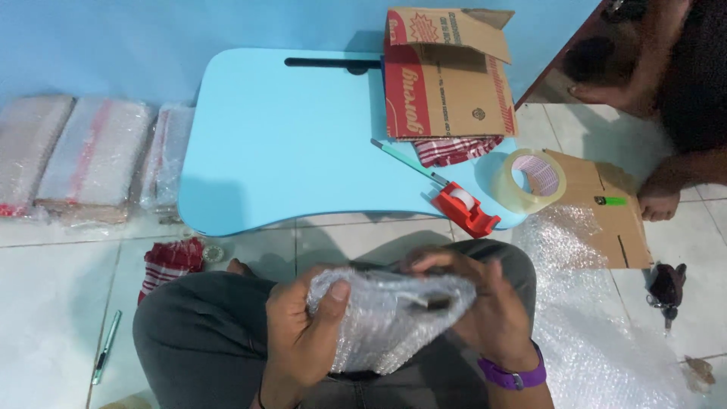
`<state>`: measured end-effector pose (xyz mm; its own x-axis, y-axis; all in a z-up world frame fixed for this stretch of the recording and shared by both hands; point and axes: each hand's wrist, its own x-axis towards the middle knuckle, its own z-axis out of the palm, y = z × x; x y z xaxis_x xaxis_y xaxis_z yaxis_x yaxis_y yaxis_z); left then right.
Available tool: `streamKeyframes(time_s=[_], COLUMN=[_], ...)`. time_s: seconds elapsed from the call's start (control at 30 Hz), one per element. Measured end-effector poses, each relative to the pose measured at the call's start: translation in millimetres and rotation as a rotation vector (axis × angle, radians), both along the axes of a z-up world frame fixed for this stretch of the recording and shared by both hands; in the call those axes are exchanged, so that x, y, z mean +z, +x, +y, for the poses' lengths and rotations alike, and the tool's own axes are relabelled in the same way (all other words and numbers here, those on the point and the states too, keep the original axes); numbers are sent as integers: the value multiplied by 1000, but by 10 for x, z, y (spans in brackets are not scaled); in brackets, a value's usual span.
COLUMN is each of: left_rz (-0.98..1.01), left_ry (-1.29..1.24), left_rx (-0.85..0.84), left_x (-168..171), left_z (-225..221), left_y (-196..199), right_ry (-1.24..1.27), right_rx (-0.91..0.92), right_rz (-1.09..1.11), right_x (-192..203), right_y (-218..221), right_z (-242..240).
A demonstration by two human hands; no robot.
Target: Wrapping small boxes in bubble wrap and securing them with tape.
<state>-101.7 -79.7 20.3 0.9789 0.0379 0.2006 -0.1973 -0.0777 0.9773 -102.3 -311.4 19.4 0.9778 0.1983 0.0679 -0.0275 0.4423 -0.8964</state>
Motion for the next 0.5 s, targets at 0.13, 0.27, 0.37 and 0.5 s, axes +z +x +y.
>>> streamKeyframes(time_s=[0.13, 0.27, 0.37, 0.5], left_rz=[-186, -186, -318, -227], left_ry=[-169, -201, -131, -36], left_rx=[-120, 2, -141, 3], left_x=[151, 169, 249, 361], left_z=[-26, -29, -28, -134], left_y=[-153, -423, -469, -546], right_ry=[139, -188, -368, -405], right_rx=[131, 342, 620, 702], right_rz=[131, 214, 62, 63], right_x=[111, 221, 524, 643], right_y=[-58, -102, -20, 20], right_z=[-20, -75, -18, 13])
